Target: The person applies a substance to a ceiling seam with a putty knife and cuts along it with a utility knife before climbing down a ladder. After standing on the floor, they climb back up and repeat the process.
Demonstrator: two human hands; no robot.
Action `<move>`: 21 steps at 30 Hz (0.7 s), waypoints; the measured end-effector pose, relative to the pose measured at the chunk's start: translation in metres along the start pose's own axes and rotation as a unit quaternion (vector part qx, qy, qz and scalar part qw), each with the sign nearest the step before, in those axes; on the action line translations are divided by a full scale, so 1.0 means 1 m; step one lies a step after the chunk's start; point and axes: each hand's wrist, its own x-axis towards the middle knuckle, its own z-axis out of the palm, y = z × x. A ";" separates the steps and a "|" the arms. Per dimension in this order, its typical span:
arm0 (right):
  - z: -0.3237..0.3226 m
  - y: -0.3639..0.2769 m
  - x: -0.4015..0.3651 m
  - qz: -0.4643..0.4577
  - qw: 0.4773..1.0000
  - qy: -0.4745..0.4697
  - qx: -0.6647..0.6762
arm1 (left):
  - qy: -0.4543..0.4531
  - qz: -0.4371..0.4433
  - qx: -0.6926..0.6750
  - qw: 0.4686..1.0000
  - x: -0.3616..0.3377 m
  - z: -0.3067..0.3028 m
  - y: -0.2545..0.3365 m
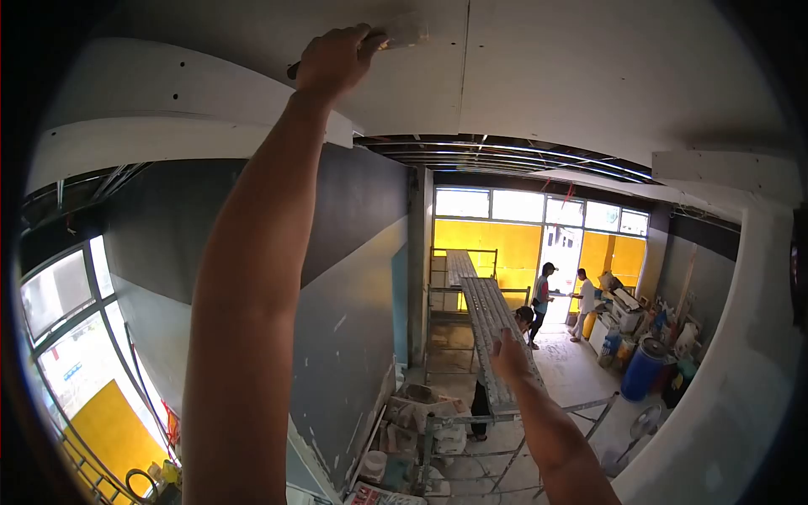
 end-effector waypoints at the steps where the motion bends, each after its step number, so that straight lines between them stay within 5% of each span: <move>1: -0.002 0.001 -0.001 -0.010 1.000 0.008 -0.002 | -0.001 -0.008 0.014 1.000 0.002 -0.003 -0.006; 9: 0.004 0.010 -0.008 -0.031 0.999 0.004 -0.030 | 0.094 0.084 -0.031 0.992 0.017 -0.013 -0.011; 15: -0.002 0.001 -0.013 -0.016 0.999 -0.008 -0.029 | -0.008 0.011 -0.005 1.000 0.025 -0.015 0.003; 21: 0.001 0.005 -0.018 -0.030 0.999 0.021 -0.026 | 0.096 0.062 0.000 0.993 0.024 0.003 -0.007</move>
